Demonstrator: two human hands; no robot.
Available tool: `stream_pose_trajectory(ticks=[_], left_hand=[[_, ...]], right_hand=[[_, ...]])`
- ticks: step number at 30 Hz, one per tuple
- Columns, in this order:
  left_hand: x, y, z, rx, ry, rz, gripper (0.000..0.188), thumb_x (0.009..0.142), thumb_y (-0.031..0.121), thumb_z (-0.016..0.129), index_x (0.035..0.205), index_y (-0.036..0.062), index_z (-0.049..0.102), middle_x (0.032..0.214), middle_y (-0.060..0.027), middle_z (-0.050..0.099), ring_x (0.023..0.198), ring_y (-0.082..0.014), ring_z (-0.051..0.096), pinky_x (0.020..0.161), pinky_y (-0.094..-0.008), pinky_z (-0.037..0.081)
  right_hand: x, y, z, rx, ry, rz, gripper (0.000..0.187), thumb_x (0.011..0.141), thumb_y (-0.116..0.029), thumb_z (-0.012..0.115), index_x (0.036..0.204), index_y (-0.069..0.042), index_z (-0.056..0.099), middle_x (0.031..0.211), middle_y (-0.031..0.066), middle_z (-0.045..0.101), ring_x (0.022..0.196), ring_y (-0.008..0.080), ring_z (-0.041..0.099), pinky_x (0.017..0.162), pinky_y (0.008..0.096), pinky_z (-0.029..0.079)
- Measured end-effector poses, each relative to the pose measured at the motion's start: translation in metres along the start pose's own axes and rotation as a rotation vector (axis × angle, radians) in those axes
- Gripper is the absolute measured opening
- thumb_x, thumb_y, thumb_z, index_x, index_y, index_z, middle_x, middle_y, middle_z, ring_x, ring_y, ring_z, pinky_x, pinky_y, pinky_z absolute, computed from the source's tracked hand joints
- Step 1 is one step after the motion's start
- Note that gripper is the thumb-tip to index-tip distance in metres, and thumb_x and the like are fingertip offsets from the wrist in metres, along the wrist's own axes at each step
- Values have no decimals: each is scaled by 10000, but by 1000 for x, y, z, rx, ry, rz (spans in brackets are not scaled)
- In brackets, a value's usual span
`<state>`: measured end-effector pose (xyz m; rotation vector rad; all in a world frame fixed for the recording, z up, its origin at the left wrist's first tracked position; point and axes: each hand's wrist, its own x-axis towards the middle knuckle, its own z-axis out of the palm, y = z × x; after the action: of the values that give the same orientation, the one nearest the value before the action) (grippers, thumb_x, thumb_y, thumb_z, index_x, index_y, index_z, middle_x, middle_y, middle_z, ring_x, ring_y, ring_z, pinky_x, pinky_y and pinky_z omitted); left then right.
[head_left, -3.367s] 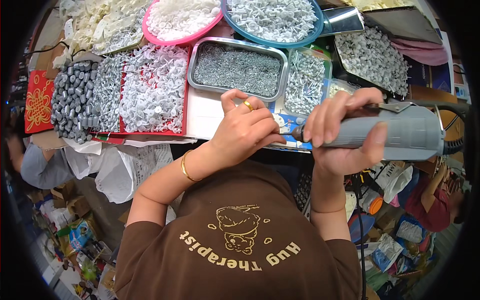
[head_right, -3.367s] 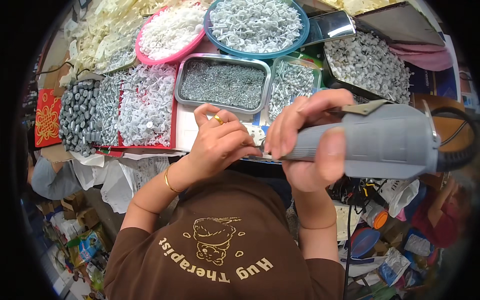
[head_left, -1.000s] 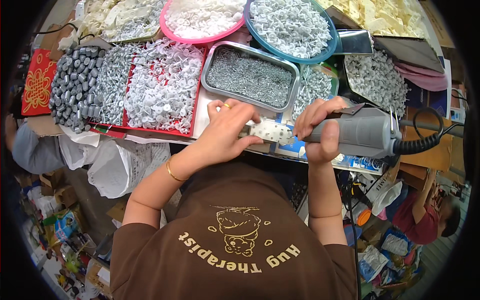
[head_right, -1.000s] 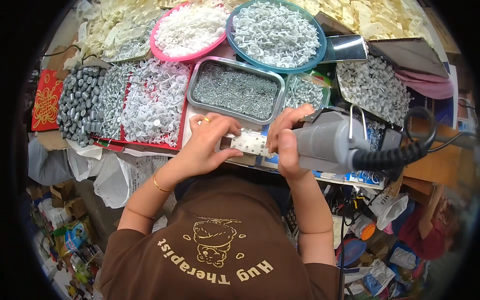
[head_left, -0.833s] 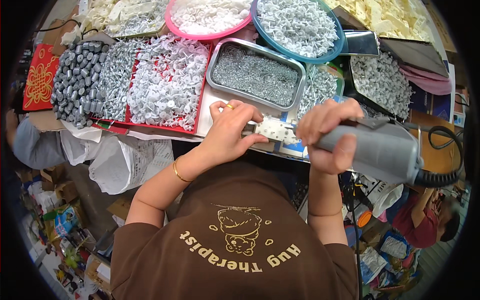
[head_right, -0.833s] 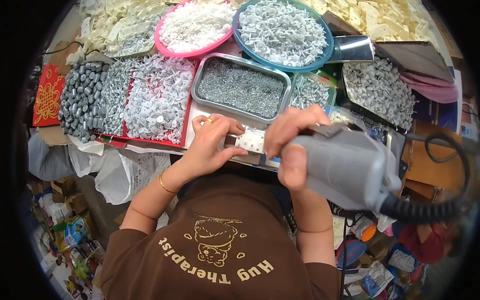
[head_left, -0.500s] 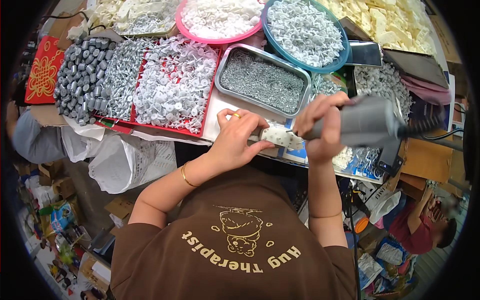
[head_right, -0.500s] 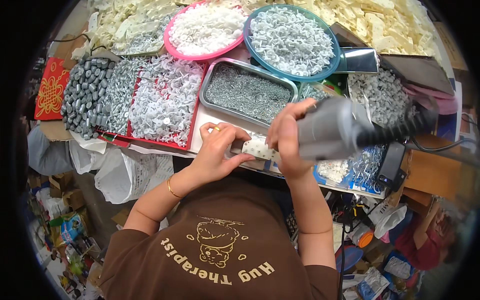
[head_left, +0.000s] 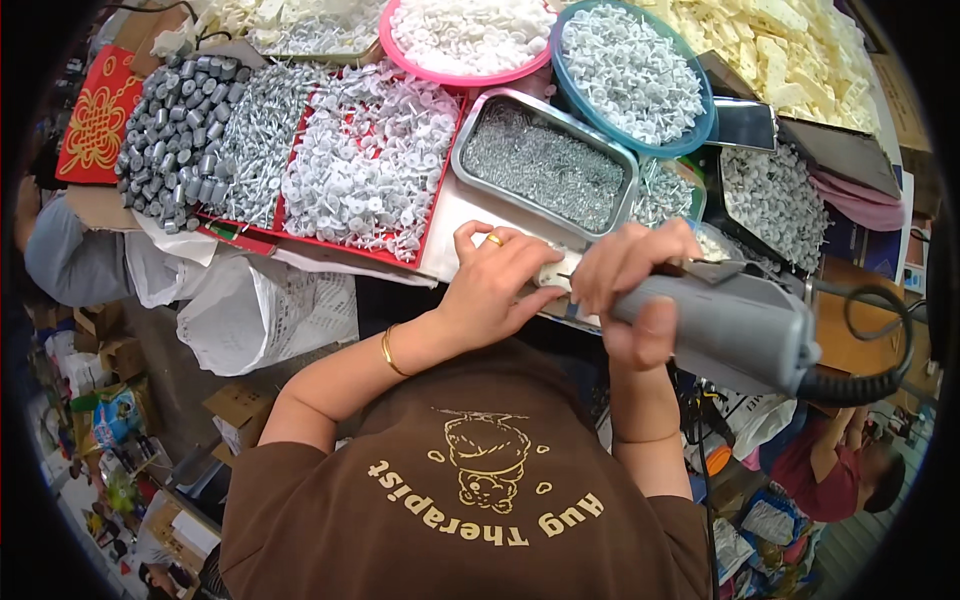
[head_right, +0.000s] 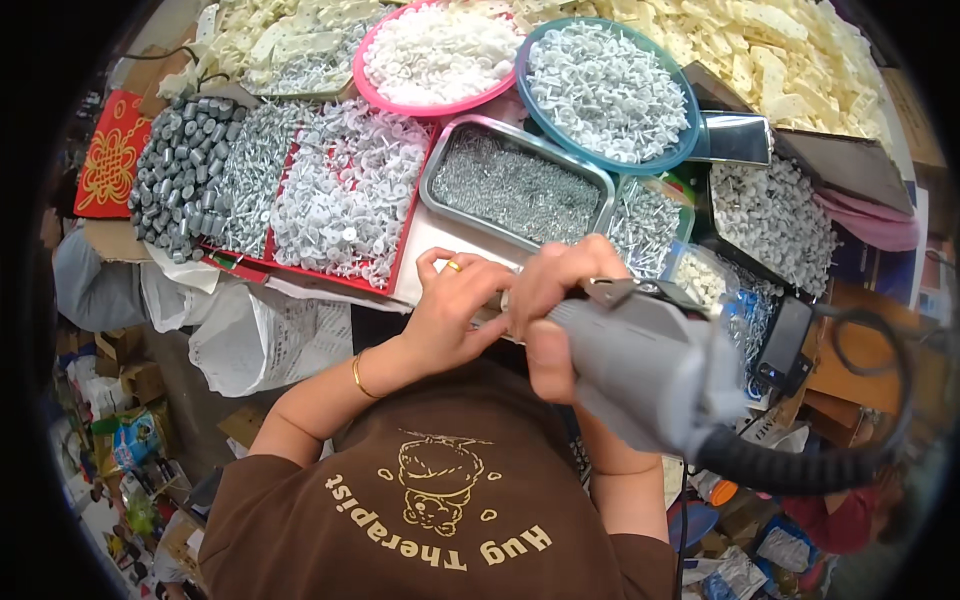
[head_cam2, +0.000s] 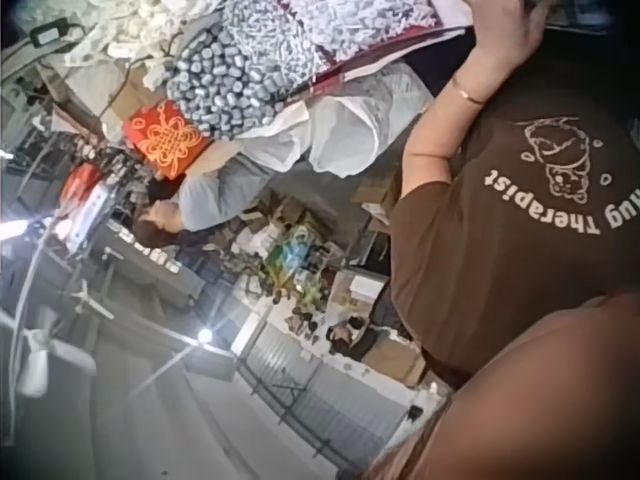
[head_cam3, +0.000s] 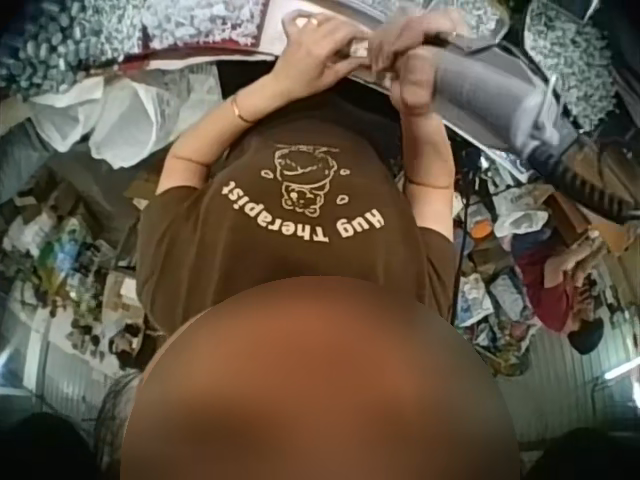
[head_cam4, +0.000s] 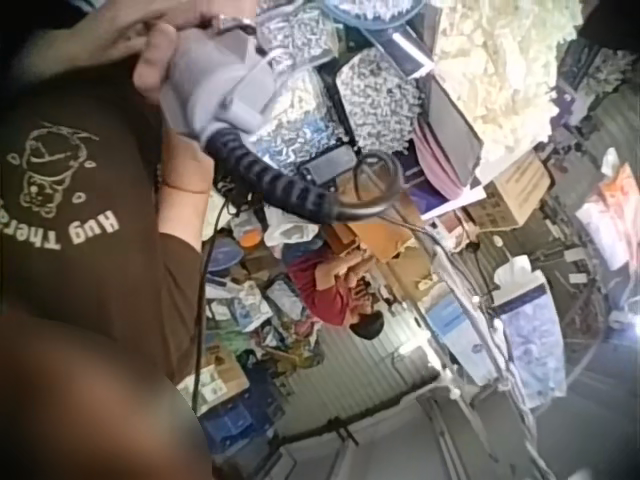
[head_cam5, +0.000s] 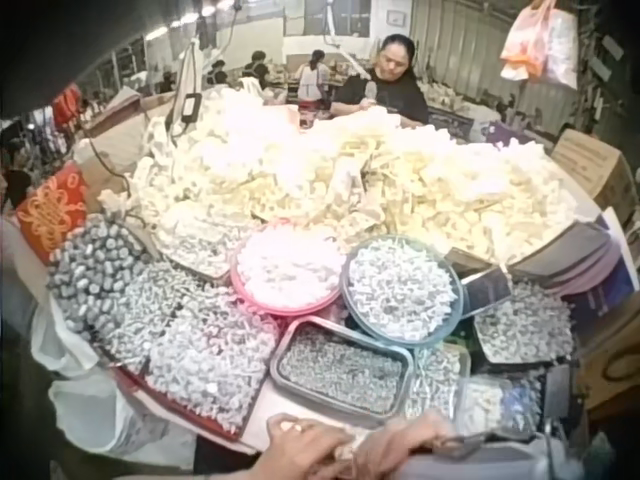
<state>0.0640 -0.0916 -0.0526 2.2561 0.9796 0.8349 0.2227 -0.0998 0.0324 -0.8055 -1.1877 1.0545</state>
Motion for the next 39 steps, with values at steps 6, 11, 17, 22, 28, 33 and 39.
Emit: stream_pose_trajectory(ticks=[6,11,17,22,28,33,39], left_hand=[[-1,-3,3,36,-6,41,423,768,219,776,1141,112,607,1041,-41,642,1026,-234,599,995,-484,269],[1,-3,4,11,10,39,370,823,272,773,1110,102,613,1018,-34,655,983,-223,617,988,-465,286],[2,-6,4,-38,-37,38,467,767,211,820,1177,88,634,1083,-38,677,1002,-216,634,973,-425,325],[4,-12,6,-7,-38,167,568,751,161,784,1280,58,604,1103,-78,664,1049,-264,609,997,-451,383],[-3,-3,-5,-157,108,211,558,654,-9,795,1196,-1,663,1106,-162,708,1002,-342,703,856,-390,579],[-25,-13,-94,-149,132,-295,500,790,-91,619,1270,48,647,1142,-171,704,897,-279,721,775,-297,573],[-118,-77,-263,167,-66,-743,412,853,-89,543,1247,-14,638,1052,-195,722,934,-297,686,851,-349,514]], right_hand=[[6,13,-9,62,-331,155,487,843,-464,768,863,-67,485,646,28,494,524,133,466,510,265,422],[-8,5,-4,-12,10,6,405,916,-422,651,895,-82,432,654,65,492,509,159,484,493,295,477],[-16,11,-30,31,23,24,438,893,-444,674,864,-74,440,594,39,478,484,129,466,464,265,448],[-19,8,-27,-3,80,38,447,915,-431,658,974,-16,503,580,36,497,469,143,495,459,258,451],[42,-25,-117,-251,798,-279,369,1002,-337,582,1102,8,501,635,58,572,591,173,550,542,317,473],[52,-6,-314,-226,1241,-263,524,1000,-355,598,1286,58,451,1171,182,580,968,266,605,906,430,508],[2,8,-362,151,908,-103,541,1019,-278,564,1377,89,392,1382,164,456,1247,295,479,1116,447,409]])
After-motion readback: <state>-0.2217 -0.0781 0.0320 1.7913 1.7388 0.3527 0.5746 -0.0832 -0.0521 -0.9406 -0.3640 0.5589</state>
